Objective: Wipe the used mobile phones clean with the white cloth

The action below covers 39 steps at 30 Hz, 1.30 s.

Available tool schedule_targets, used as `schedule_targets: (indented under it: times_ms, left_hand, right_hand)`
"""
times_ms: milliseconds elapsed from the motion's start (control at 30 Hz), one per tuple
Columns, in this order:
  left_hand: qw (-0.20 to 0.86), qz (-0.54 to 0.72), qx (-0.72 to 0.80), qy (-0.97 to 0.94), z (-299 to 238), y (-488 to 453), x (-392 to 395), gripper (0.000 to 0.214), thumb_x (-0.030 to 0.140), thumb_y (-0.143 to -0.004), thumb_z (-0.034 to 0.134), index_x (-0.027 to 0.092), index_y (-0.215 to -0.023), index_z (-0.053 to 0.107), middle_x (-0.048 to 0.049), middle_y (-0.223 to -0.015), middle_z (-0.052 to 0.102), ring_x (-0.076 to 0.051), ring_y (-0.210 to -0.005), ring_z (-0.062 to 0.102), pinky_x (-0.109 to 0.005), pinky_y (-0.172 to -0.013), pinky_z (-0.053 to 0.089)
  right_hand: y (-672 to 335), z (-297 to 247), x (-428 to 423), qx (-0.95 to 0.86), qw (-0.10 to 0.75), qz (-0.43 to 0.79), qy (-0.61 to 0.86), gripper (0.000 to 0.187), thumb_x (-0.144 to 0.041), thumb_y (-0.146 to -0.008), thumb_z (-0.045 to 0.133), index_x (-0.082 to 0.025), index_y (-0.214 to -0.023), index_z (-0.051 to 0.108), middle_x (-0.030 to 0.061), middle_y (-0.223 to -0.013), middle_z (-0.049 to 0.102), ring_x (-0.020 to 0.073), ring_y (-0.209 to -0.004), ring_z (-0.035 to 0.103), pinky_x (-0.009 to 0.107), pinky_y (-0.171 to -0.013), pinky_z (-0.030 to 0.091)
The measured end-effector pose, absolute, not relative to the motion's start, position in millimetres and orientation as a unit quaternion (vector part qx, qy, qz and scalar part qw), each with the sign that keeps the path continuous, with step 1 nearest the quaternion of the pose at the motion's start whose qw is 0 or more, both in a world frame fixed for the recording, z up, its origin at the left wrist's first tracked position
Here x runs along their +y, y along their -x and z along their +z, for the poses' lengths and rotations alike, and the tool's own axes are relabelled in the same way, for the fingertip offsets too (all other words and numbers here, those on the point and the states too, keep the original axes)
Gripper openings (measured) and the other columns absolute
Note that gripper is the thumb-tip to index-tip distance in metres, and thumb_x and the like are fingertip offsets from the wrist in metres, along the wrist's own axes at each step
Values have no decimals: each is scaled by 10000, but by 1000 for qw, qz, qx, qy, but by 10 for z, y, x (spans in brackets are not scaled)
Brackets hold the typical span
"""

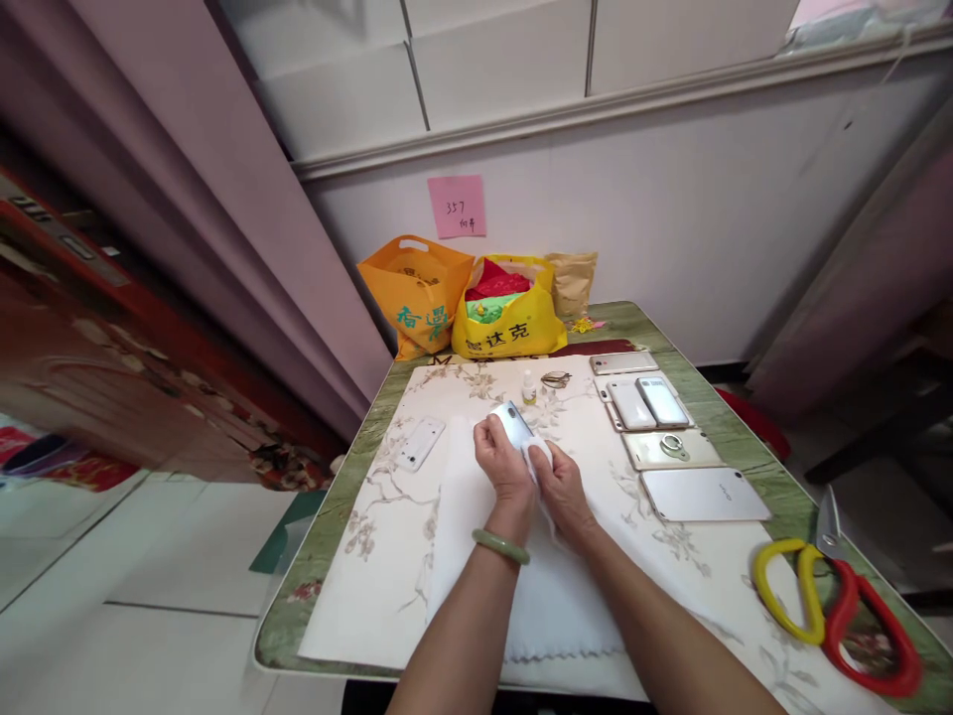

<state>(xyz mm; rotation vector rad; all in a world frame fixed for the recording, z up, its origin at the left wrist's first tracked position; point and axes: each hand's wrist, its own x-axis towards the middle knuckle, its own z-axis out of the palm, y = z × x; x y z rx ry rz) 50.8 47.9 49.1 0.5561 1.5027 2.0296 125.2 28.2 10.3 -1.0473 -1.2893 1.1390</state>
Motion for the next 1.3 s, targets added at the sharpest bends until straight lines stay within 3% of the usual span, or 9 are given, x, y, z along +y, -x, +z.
schedule_targets:
  times_ms: [200, 367, 567, 767, 967, 1300]
  left_hand:
    - [391, 622, 547, -401, 539, -298, -2, 245, 359, -732, 731, 189, -698, 557, 51, -551, 502, -79, -498, 453, -190, -509, 379]
    - [487, 481, 569, -456, 526, -192, -284, 217, 286, -706, 734, 165, -874, 670, 19, -577, 579, -94, -444, 497, -198, -423, 391]
    - [601, 333, 555, -469, 623, -34, -261, 285, 428, -717, 717, 154, -768, 654, -54, -661, 639, -120, -436, 543, -218, -384, 419]
    - [507, 400, 568, -510, 479, -125, -231, 329, 509, -807, 595, 186, -748, 589, -3, -613, 594, -100, -429, 472, -216, -404, 372]
    - [375, 460, 602, -534, 322, -352, -195, 336, 457, -894, 469, 193, -688, 499, 34, -602, 491, -119, -583, 451, -239, -578, 381]
    - [293, 524, 646, -471, 239, -580, -120, 235, 367, -907, 449, 210, -755, 533, -4, -740, 570, -167, -718, 514, -289, -718, 383]
  right_hand:
    - [-1359, 107, 445, -396, 587, 535, 460, 432, -631, -847, 474, -208, -758, 496, -29, -631, 486, 136, -581, 440, 245, -552, 414]
    - [-1381, 73, 470, -386, 597, 534, 458, 451, -637, -803, 546, -221, -676, 427, -68, -565, 380, 104, -520, 359, 223, -487, 352]
    - [-1444, 105, 439, -460, 542, 563, 421, 387, -562, -783, 614, -208, -689, 488, -67, -562, 406, 105, -521, 364, 223, -482, 333]
    - [-1433, 109, 418, -520, 522, 531, 419, 362, -523, -796, 606, -202, -671, 493, -58, -585, 421, 110, -555, 367, 224, -518, 337]
    - [-1337, 42, 425, -430, 578, 537, 438, 414, -595, -841, 524, -201, -721, 492, -55, -625, 419, 115, -592, 371, 230, -556, 363]
    - [-1273, 43, 424, -445, 571, 495, 480, 400, -582, -888, 443, -207, -776, 525, -23, -711, 515, 150, -690, 452, 272, -684, 412]
